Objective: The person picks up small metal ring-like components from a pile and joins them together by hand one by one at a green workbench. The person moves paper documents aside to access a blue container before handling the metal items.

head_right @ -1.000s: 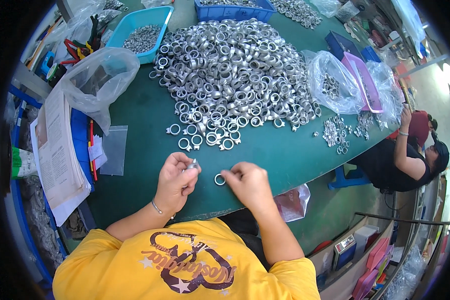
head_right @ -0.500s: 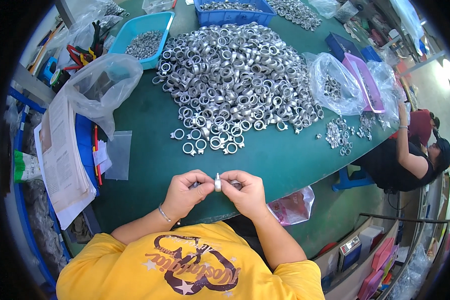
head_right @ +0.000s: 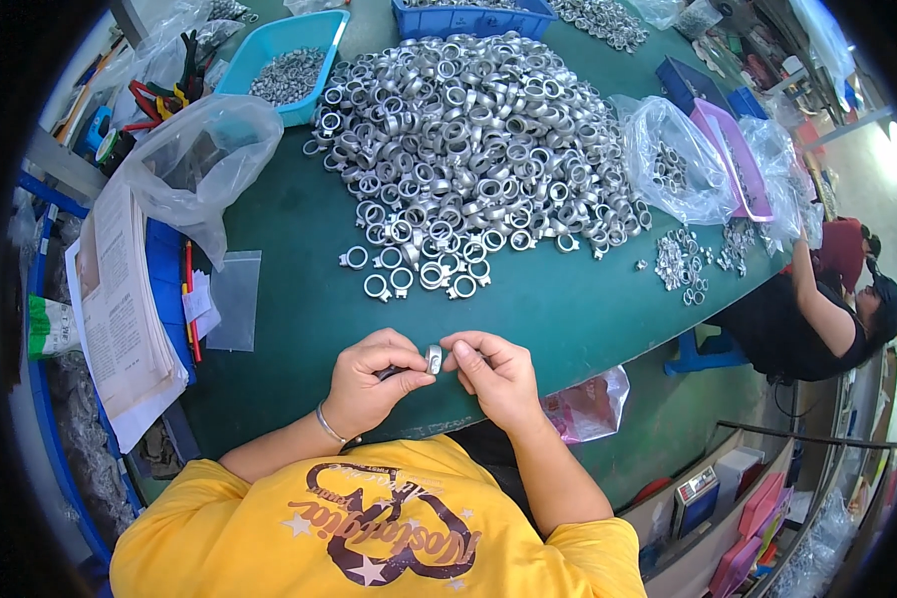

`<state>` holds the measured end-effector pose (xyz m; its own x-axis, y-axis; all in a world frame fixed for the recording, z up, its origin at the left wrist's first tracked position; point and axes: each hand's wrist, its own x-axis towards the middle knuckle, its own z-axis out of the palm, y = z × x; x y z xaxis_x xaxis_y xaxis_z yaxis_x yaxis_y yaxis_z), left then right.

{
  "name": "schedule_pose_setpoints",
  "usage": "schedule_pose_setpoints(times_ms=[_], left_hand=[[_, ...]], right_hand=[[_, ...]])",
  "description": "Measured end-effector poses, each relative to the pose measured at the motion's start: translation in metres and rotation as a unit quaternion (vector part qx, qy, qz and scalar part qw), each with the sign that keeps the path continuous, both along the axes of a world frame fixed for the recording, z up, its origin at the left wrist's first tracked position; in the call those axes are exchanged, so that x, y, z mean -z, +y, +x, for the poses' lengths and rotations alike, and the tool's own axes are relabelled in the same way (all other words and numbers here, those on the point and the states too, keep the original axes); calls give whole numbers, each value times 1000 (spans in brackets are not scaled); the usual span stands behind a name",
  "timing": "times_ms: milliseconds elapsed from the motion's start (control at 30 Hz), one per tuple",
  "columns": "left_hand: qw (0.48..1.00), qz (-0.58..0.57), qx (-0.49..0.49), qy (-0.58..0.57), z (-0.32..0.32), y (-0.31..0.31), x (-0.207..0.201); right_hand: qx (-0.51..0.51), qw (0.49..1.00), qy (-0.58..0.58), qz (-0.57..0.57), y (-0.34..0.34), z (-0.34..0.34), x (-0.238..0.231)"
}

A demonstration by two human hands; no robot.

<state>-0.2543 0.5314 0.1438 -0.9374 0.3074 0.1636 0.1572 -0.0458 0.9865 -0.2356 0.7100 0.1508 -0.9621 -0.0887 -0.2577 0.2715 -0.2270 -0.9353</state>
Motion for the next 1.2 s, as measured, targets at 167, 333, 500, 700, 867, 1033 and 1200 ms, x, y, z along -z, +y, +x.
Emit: schedule_pose_setpoints(times_ms=[167, 333, 500, 700, 867, 1033, 1200], left_hand=[[1000, -2, -2, 24, 0, 0, 2], [999, -2, -28, 23, 0, 3, 0], [992, 36, -36, -114, 1, 1, 3], [970, 91, 15, -226, 2, 1, 2], [953, 132, 36, -271, -2, -3, 3], [820, 334, 69, -459, -9, -9, 0], [823, 344, 30, -451, -7, -5, 14]], right_hand=[[-73, 994, -26, -78, 4, 0, 1], [-79, 994, 5, -76, 0, 2, -1], [-53, 989, 82, -110, 2, 3, 6], [-8, 986, 164, -17, -6, 4, 3], [-49, 938, 281, 198, -14, 5, -9], [-74, 980, 175, 60, -11, -7, -10], [14, 913, 231, 336, -11, -33, -11]])
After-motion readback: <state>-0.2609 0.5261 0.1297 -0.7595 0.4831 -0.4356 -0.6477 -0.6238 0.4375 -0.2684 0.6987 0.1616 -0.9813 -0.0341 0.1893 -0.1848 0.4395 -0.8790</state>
